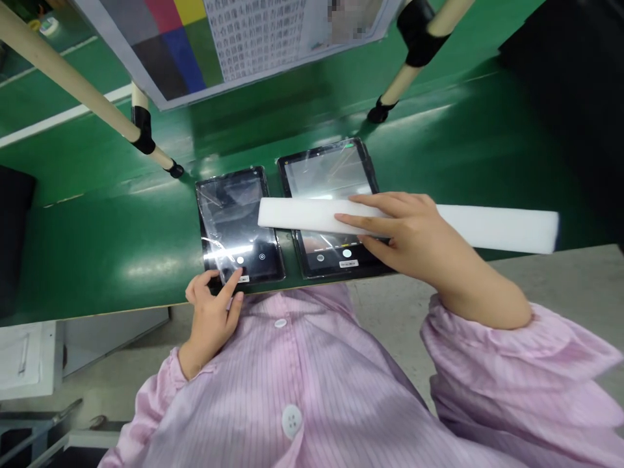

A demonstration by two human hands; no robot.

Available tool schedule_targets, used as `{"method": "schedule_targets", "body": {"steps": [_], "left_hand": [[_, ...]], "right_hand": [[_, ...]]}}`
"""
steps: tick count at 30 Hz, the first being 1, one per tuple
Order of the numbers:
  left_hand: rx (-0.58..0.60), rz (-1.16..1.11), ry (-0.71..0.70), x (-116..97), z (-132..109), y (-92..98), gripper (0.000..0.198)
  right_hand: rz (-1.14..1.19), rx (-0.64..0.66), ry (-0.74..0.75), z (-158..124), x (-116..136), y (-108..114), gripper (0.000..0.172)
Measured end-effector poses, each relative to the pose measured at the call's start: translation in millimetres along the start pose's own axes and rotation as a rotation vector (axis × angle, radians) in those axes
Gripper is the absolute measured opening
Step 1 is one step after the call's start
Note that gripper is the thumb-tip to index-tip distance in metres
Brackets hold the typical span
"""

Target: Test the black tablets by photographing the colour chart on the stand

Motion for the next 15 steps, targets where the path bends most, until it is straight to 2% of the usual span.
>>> {"method": "schedule_targets", "body": {"steps": [11, 13, 15], "left_hand": [[-0.129, 0.003, 0.029, -3.2, 11.1, 8.2, 0.038], [-0.114, 0.047, 0.017, -3.5, 10.9, 4.9, 0.040], [-0.045, 0.111, 0.022, -2.7, 10.6, -0.1, 0.042]], "right_hand": [[0.031, 0.056, -0.079, -4.8, 1.3, -1.2, 0.033], [0.010, 0.057, -0.070, -3.4, 2.7, 0.0, 0.032], [-0.019, 0.062, -0.051, -1.0, 4.6, 1.9, 0.032]]}}
Point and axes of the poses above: each hand's wrist, its own z-axis towards the middle knuckle, its own y-axis out of the back of the hand, x = y × z, the point moved 4 cm from there along z, towards the middle knuckle, and after that the axes turned 13 degrees about y, right-handed, at the moved point
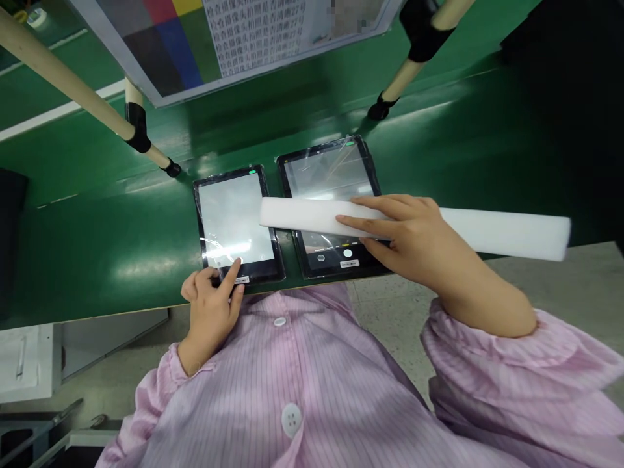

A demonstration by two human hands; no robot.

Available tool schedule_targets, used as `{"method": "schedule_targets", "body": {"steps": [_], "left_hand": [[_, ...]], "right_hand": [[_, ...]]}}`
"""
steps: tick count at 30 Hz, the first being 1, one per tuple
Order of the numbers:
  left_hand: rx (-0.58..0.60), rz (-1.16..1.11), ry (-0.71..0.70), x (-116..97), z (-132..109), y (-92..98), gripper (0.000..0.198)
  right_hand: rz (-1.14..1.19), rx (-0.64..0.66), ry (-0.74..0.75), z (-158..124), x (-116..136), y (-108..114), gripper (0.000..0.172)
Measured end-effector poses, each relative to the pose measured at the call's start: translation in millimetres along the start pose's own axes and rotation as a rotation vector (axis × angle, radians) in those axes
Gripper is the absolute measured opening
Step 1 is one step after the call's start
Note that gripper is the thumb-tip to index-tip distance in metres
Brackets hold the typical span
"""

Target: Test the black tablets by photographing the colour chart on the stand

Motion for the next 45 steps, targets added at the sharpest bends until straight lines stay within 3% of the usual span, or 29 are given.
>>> {"method": "schedule_targets", "body": {"steps": [2, 7, 14, 20, 25, 33, 38, 45], "left_hand": [[0.041, 0.040, 0.006, 1, -1, -1.8, 0.042], [-0.087, -0.032, -0.096, -10, 3, 12.6, 0.040], [0.026, -0.102, -0.336, -69, 30, 13.1, 0.037], [0.139, -0.079, -0.461, -125, 47, 3.1, 0.041], [0.163, -0.086, -0.507, -147, 50, -2.8, 0.038], [0.157, -0.061, -0.601, -153, 46, -2.6, 0.042], [0.166, -0.137, -0.633, -141, 44, 8.3, 0.038], [0.208, -0.118, -0.576, -119, 36, 5.2, 0.037]], "right_hand": [[-0.024, 0.000, 0.017, 2, 2, 2, 0.031], [-0.040, -0.010, 0.019, 5, 5, 3, 0.032], [-0.012, -0.038, -0.054, -8, 7, 0, 0.038], [-0.048, -0.156, -0.315, -86, -32, 8, 0.033], [0.007, -0.136, -0.480, -136, -51, 4, 0.037], [0.073, -0.140, -0.507, -138, -50, 2, 0.037], [0.062, -0.148, -0.493, -140, -52, -1, 0.035], [0.055, -0.100, -0.487, -134, -57, 7, 0.033]]}}
Point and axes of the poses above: each hand's wrist, its own z-axis towards the middle knuckle, its own y-axis out of the back of the hand, x = y × z, the point moved 4 cm from there along z, towards the middle knuckle, and after that the axes turned 13 degrees about y, right-handed, at the moved point
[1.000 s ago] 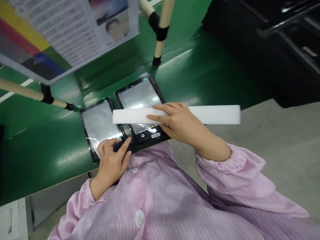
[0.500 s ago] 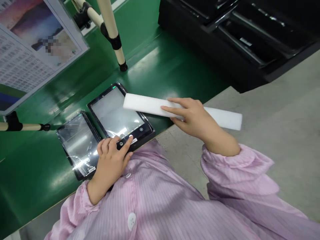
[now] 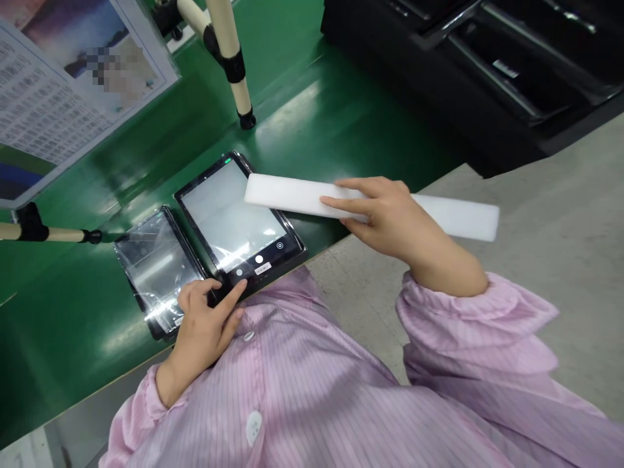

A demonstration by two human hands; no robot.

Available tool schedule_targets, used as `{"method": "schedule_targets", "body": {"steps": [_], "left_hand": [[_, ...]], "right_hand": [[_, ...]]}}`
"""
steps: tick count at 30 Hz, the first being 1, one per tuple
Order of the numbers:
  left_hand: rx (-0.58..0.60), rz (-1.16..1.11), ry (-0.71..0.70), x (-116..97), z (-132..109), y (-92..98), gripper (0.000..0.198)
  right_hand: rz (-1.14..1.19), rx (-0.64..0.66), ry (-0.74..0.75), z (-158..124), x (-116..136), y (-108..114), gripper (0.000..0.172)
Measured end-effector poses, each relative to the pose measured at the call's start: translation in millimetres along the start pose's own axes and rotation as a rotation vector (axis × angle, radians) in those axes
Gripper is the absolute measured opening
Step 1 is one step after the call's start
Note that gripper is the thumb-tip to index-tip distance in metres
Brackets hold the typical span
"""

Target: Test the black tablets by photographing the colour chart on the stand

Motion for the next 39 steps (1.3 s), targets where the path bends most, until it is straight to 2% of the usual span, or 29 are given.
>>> {"method": "schedule_targets", "body": {"steps": [2, 5, 9, 12, 15, 17, 20, 24, 27, 29, 31, 33, 35, 37, 39], "left_hand": [[0.010, -0.003, 0.014, 1, -3, -2.5, 0.037], [0.026, -0.006, 0.035, 1, -5, -6.0, 0.038], [0.011, -0.085, 0.093, 4, -8, -6.7, 0.041], [0.066, -0.365, 0.241, 12, -11, -11.1, 0.052], [0.135, -0.751, 0.435, 19, -13, -22.4, 0.064], [0.125, -0.948, 0.518, 21, -13, -29.7, 0.068], [0.092, -1.117, 0.589, 23, -10, -39.1, 0.071], [0.078, -1.228, 0.669, 29, -1, -52.9, 0.071], [0.079, -1.269, 0.741, 31, 7, -62.4, 0.067], [0.078, -1.252, 0.767, 28, 10, -62.0, 0.067], [0.069, -1.133, 0.720, 23, 8, -51.3, 0.068], [0.051, -0.882, 0.587, 18, -2, -31.6, 0.064], [0.014, -0.554, 0.466, 15, -18, -10.6, 0.051], [-0.045, -0.237, 0.442, 19, -36, 5.1, 0.040], [-0.100, 0.005, 0.484, 27, -49, 12.6, 0.039]], "right_hand": [[-0.033, -0.045, -0.054, 11, -4, 4, 0.034], [-0.072, -0.124, -0.215, 35, -10, 4, 0.042], [-0.015, -0.073, -0.304, 59, 2, -16, 0.051], [0.334, -0.073, -0.236, 59, 27, -39, 0.078], [0.799, 0.032, -0.182, 49, 53, -64, 0.095], [0.938, 0.038, -0.199, 42, 60, -71, 0.098], [0.967, 0.002, -0.232, 39, 60, -72, 0.098], [1.111, -0.057, -0.281, 46, 54, -72, 0.094], [1.178, -0.157, -0.342, 61, 48, -76, 0.087], [1.168, -0.210, -0.371, 72, 46, -79, 0.080], [1.162, -0.241, -0.401, 78, 46, -83, 0.072], [1.178, -0.274, -0.435, 79, 44, -87, 0.065], [1.215, -0.317, -0.446, 77, 41, -91, 0.059], [1.241, -0.343, -0.426, 75, 38, -93, 0.055], [1.244, -0.342, -0.408, 73, 37, -95, 0.052]]}}
Point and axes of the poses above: each hand's wrist, its own z-axis towards the middle knuckle, its own y-axis out of the back of the hand, x = y × z, the point moved 4 cm from there along z, towards the middle knuckle, and after that the axes turned 13 degrees about y, right-handed, at the moved point
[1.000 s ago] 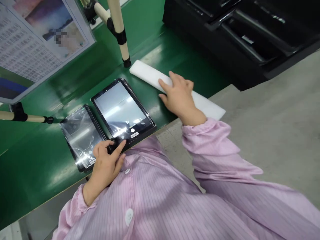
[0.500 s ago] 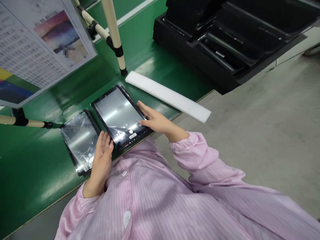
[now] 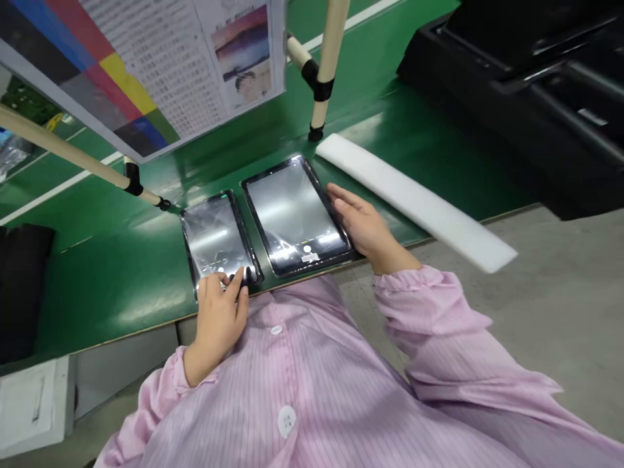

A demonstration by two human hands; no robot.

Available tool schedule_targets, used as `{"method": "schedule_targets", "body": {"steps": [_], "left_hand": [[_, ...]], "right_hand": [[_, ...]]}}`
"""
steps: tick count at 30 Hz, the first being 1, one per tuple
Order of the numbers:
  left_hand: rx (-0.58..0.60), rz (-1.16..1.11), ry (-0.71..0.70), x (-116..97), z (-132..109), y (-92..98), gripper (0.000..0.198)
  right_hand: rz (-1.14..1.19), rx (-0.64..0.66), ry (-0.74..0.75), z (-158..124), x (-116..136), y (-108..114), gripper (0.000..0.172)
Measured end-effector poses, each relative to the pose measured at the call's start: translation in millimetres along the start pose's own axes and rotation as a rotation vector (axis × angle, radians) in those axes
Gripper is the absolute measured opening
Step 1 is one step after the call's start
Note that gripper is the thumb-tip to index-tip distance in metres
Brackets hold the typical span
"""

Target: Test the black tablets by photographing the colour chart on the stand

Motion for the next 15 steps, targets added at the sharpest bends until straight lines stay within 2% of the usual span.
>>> {"method": "schedule_targets", "body": {"steps": [3, 7, 10, 12, 15], "left_hand": [[-0.039, 0.170, 0.033, 12, -1, -3.0, 0.041], [0.037, 0.161, 0.086, 13, 4, -11.5, 0.045], [0.144, -0.137, 0.079, 2, 8, -14.6, 0.051], [0.294, -0.411, 0.095, -12, 14, -22.8, 0.060], [0.496, -0.755, 0.258, -35, 26, -41.8, 0.074]], "right_hand": [[-0.017, -0.002, -0.011, -2, 0, -1, 0.047], [-0.020, -0.034, 0.006, -6, 6, -6, 0.040], [0.024, -0.062, 0.004, -7, 12, -10, 0.039], [0.054, -0.064, -0.017, -6, 16, -14, 0.039], [0.100, -0.073, -0.072, -3, 24, -21, 0.038]]}}
Point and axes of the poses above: each hand's wrist, its own z-axis towards the middle knuckle, its own y-axis out of the back of the hand, x = y × z, the point moved 4 cm from there along z, towards the middle knuckle, and after that the axes turned 13 degrees about y, right-handed, at the moved point
